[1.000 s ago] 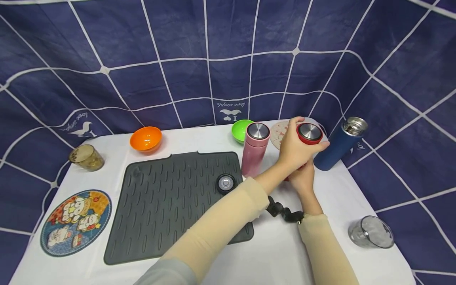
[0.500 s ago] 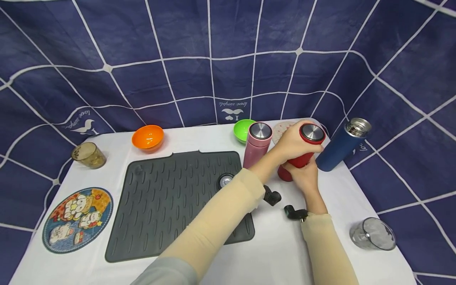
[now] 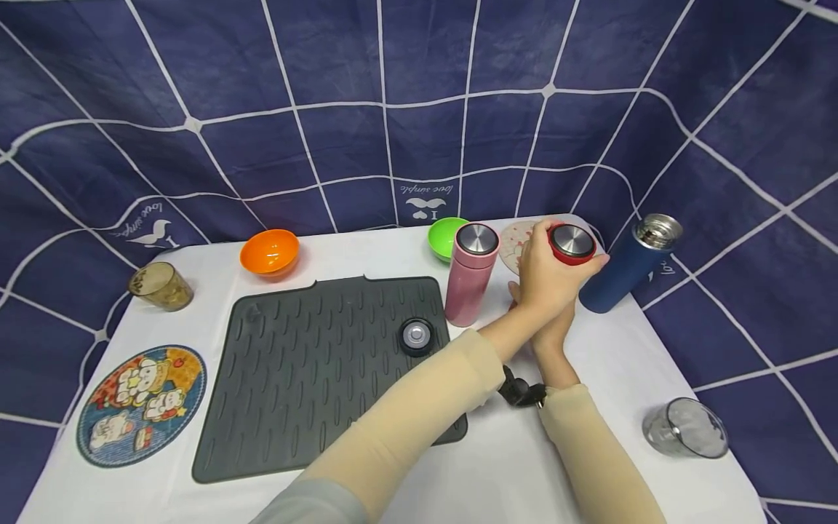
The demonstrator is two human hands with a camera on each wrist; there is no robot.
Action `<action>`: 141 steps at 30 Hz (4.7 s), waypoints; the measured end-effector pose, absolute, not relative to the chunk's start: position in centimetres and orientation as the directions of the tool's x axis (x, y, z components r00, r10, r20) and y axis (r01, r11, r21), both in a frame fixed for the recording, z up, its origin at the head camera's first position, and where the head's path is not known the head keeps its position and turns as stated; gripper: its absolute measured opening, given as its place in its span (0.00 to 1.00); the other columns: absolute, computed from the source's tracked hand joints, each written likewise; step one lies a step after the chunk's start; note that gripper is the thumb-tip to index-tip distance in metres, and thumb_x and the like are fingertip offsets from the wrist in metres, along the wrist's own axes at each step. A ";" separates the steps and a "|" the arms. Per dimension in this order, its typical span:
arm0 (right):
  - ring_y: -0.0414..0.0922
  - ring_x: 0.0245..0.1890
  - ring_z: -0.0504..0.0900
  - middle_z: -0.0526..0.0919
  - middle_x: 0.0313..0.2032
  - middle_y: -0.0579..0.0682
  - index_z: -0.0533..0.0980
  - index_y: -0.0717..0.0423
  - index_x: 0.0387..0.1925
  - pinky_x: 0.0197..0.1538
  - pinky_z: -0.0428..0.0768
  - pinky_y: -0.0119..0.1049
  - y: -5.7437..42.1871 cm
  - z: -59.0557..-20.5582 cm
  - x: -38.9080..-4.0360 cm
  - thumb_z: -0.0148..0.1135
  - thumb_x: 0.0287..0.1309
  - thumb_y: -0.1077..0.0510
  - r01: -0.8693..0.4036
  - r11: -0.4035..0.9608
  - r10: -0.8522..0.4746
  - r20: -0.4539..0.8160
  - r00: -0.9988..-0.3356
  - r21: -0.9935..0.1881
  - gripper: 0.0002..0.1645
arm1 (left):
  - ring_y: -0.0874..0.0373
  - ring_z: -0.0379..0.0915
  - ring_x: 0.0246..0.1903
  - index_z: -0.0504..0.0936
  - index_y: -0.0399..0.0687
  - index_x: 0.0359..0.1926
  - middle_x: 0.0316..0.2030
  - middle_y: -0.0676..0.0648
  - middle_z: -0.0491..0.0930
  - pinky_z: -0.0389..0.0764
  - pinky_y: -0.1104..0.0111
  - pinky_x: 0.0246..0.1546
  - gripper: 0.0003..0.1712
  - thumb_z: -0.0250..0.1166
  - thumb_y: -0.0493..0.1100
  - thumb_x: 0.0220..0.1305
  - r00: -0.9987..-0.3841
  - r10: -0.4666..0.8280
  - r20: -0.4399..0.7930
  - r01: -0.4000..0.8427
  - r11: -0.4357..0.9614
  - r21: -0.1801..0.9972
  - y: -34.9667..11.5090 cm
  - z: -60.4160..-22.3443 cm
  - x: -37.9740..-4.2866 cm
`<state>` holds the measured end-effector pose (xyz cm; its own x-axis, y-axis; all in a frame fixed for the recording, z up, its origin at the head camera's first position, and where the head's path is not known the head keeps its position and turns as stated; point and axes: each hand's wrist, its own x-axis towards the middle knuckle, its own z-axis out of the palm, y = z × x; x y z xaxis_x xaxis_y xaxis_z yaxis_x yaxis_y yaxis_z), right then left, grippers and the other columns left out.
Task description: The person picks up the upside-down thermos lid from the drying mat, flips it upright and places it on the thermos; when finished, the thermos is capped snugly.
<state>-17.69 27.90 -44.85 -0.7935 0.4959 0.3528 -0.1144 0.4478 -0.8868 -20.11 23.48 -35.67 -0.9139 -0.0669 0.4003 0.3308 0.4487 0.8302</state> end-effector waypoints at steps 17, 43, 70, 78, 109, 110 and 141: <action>0.42 0.54 0.72 0.73 0.55 0.50 0.57 0.47 0.65 0.53 0.68 0.32 29.3 -45.1 -18.5 0.66 0.50 0.51 0.087 0.506 0.417 0.155 -0.896 -0.858 0.42 | 0.74 0.71 0.36 0.72 0.67 0.50 0.36 0.68 0.76 0.69 0.82 0.35 0.36 0.78 0.56 0.36 -0.940 0.296 0.172 0.275 0.351 0.895 21.2 -34.7 -22.7; 0.32 0.47 0.72 0.74 0.50 0.41 0.60 0.41 0.61 0.49 0.69 0.24 29.8 -44.9 -18.2 0.74 0.44 0.51 0.054 0.429 0.363 0.117 -0.924 -0.902 0.44 | 0.76 0.70 0.36 0.73 0.65 0.51 0.37 0.67 0.77 0.68 0.85 0.37 0.36 0.78 0.52 0.36 -0.897 0.383 0.218 0.351 0.320 0.880 20.8 -34.7 -23.0; 0.33 0.46 0.72 0.75 0.50 0.40 0.57 0.39 0.61 0.49 0.69 0.26 29.7 -45.3 -18.0 0.72 0.46 0.49 0.085 0.453 0.349 0.089 -0.933 -0.888 0.44 | 0.75 0.70 0.36 0.73 0.64 0.51 0.37 0.66 0.78 0.68 0.85 0.35 0.36 0.78 0.54 0.37 -0.911 0.345 0.225 0.345 0.340 0.875 20.5 -35.1 -22.4; 0.28 0.44 0.67 0.74 0.48 0.47 0.67 0.58 0.57 0.49 0.63 0.22 29.8 -45.8 -18.1 0.65 0.52 0.58 -0.048 0.517 0.326 0.248 -0.912 -0.855 0.30 | 0.75 0.71 0.44 0.69 0.64 0.53 0.43 0.67 0.73 0.67 0.84 0.37 0.41 0.75 0.66 0.37 -0.923 0.104 0.371 0.377 0.434 0.818 21.8 -35.8 -20.9; 0.29 0.41 0.71 0.73 0.40 0.26 0.68 0.45 0.53 0.43 0.68 0.20 30.9 -44.8 -18.2 0.70 0.49 0.54 0.043 0.433 0.206 0.053 -0.977 -0.900 0.29 | 0.76 0.71 0.39 0.71 0.64 0.52 0.39 0.67 0.75 0.70 0.84 0.38 0.38 0.77 0.57 0.38 -0.923 0.266 0.279 0.354 0.300 0.886 20.7 -35.2 -21.9; 0.30 0.40 0.70 0.72 0.38 0.26 0.69 0.47 0.52 0.42 0.68 0.21 30.9 -44.8 -18.2 0.69 0.50 0.55 0.036 0.445 0.213 0.066 -0.975 -0.895 0.27 | 0.76 0.71 0.41 0.69 0.64 0.53 0.41 0.67 0.74 0.70 0.84 0.39 0.40 0.77 0.59 0.38 -0.927 0.222 0.303 0.362 0.315 0.877 20.9 -35.4 -21.6; 0.26 0.44 0.66 0.69 0.43 0.26 0.63 0.59 0.62 0.47 0.63 0.18 30.7 -45.2 -17.7 0.60 0.60 0.55 0.013 0.454 0.237 0.107 -0.965 -0.891 0.31 | 0.66 0.61 0.63 0.54 0.56 0.69 0.66 0.55 0.60 0.67 0.77 0.58 0.51 0.71 0.53 0.47 -0.841 0.220 0.495 0.538 0.449 0.714 19.5 -35.4 -19.1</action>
<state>-17.71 30.74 -45.15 -0.9655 0.2374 0.1070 0.0128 0.4537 -0.8910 -19.07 19.45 -35.41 -0.8406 0.2201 0.4950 0.5378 0.4486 0.7138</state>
